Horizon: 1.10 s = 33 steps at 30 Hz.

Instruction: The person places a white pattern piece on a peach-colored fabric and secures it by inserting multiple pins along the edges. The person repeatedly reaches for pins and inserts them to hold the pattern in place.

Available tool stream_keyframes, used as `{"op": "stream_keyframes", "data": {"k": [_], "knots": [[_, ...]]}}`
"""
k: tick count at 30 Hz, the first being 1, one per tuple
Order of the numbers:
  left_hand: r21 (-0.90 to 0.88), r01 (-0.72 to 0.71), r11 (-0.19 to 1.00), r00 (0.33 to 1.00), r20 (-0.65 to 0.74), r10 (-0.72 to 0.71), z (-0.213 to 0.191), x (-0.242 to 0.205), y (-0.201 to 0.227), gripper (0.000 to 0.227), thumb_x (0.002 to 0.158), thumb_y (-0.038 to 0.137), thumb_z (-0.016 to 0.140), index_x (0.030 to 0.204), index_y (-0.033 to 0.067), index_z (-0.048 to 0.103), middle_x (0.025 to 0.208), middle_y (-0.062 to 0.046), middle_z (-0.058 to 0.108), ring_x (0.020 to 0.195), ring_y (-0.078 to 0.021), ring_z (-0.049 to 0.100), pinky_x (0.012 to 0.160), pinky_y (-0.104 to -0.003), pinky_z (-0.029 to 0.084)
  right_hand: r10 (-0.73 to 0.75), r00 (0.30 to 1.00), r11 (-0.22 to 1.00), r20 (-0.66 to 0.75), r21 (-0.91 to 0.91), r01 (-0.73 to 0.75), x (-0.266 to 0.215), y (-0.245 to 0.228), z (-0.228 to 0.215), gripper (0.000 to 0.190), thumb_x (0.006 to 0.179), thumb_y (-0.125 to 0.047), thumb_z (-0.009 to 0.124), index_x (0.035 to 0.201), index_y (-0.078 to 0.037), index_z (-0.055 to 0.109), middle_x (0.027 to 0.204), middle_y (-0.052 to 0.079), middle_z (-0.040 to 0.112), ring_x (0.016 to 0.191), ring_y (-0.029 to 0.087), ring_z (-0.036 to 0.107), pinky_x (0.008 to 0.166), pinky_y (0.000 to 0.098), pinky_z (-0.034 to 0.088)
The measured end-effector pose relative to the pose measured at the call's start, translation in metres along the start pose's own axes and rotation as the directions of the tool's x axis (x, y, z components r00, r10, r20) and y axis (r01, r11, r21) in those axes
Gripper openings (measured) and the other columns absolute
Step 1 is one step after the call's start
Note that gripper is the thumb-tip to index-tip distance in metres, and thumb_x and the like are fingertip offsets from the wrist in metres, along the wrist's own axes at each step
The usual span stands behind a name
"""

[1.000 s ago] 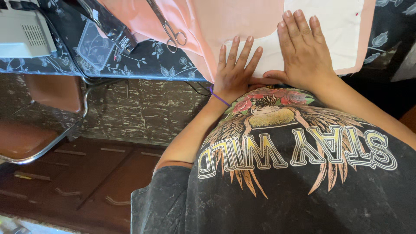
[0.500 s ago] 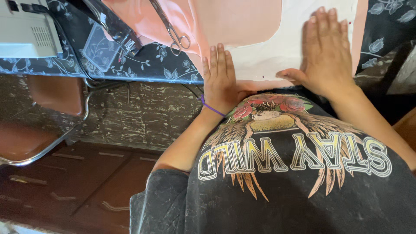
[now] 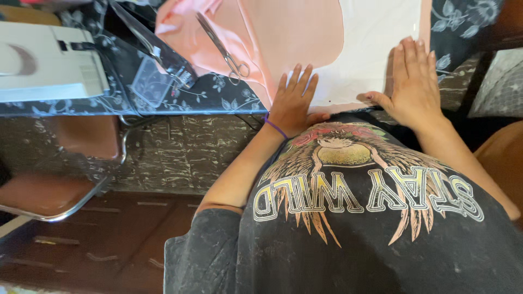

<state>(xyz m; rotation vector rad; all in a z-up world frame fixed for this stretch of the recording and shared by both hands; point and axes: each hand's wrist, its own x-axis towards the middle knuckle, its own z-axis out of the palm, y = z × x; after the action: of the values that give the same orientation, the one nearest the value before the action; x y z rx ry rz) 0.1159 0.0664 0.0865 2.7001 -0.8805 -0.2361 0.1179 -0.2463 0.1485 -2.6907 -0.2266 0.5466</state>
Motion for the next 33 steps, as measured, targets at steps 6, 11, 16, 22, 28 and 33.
{"op": "stream_keyframes", "data": {"k": [6,11,16,22,28,33], "knots": [[-0.016,0.013,1.0,0.97,0.245,-0.009,-0.007,-0.027,-0.038,0.101,0.093,0.075,0.07,0.16,0.0055,0.043,0.169,-0.02,0.04,0.16,-0.0448,0.03,0.125,-0.064,0.031,0.075,0.997,0.997,-0.011,0.024,-0.074,-0.018,-0.006,-0.012,0.108,0.099,-0.065,0.048,0.171,0.008,0.017,0.18,0.028,0.012,0.165,0.046,0.005,0.131,0.0615,0.005],[-0.007,-0.081,0.997,0.962,0.262,0.081,-0.003,-0.027,-0.057,0.086,0.091,0.058,0.08,0.155,0.0083,0.051,0.166,-0.018,0.045,0.156,-0.0429,0.037,0.124,-0.06,0.035,0.097,0.992,0.995,-0.076,0.046,-0.094,-0.025,-0.013,0.005,0.108,0.099,-0.066,0.05,0.169,0.012,0.022,0.178,0.031,0.015,0.165,0.047,0.009,0.131,0.0607,0.006],[0.0,-0.112,0.994,0.986,0.127,0.111,0.03,-0.019,-0.068,0.078,0.084,0.052,0.085,0.151,0.0193,0.06,0.156,-0.008,0.055,0.15,-0.0353,0.05,0.121,-0.053,0.043,0.084,0.991,0.996,-0.103,0.041,-0.081,-0.019,-0.029,0.024,0.11,0.092,-0.067,0.065,0.169,0.008,0.037,0.177,0.03,0.027,0.163,0.05,0.021,0.13,0.0661,0.018],[-0.014,0.038,0.999,0.998,-0.055,-0.039,0.04,0.002,-0.07,0.054,0.093,0.043,0.077,0.142,0.0233,0.067,0.143,-0.003,0.06,0.135,-0.0286,0.059,0.101,-0.045,0.053,-0.043,0.999,0.993,0.002,-0.106,0.043,0.003,-0.021,0.034,0.114,0.087,-0.078,0.06,0.171,-0.006,0.035,0.18,0.02,0.027,0.167,0.042,0.02,0.135,0.061,0.017],[-0.339,0.336,0.879,0.915,-0.104,-0.39,0.056,-0.002,-0.074,0.047,0.095,0.024,0.074,0.14,0.0127,0.067,0.122,-0.01,0.068,0.119,-0.0317,0.071,0.106,-0.042,0.057,-0.08,0.992,0.976,0.096,-0.194,0.097,0.016,-0.01,0.029,0.106,0.091,-0.073,0.06,0.171,-0.007,0.039,0.18,0.019,0.03,0.167,0.04,0.024,0.134,0.0588,0.02],[-0.302,0.623,0.722,0.78,0.169,-0.602,0.035,0.011,-0.068,0.038,0.094,0.043,0.073,0.128,0.0274,0.065,0.096,0.005,0.076,0.101,-0.0231,0.079,0.094,-0.045,0.062,-0.078,0.988,0.972,0.132,-0.212,0.104,0.02,-0.008,0.027,0.105,0.092,-0.077,0.056,0.169,-0.006,0.041,0.179,0.02,0.031,0.166,0.041,0.026,0.133,0.0586,0.024]]}}
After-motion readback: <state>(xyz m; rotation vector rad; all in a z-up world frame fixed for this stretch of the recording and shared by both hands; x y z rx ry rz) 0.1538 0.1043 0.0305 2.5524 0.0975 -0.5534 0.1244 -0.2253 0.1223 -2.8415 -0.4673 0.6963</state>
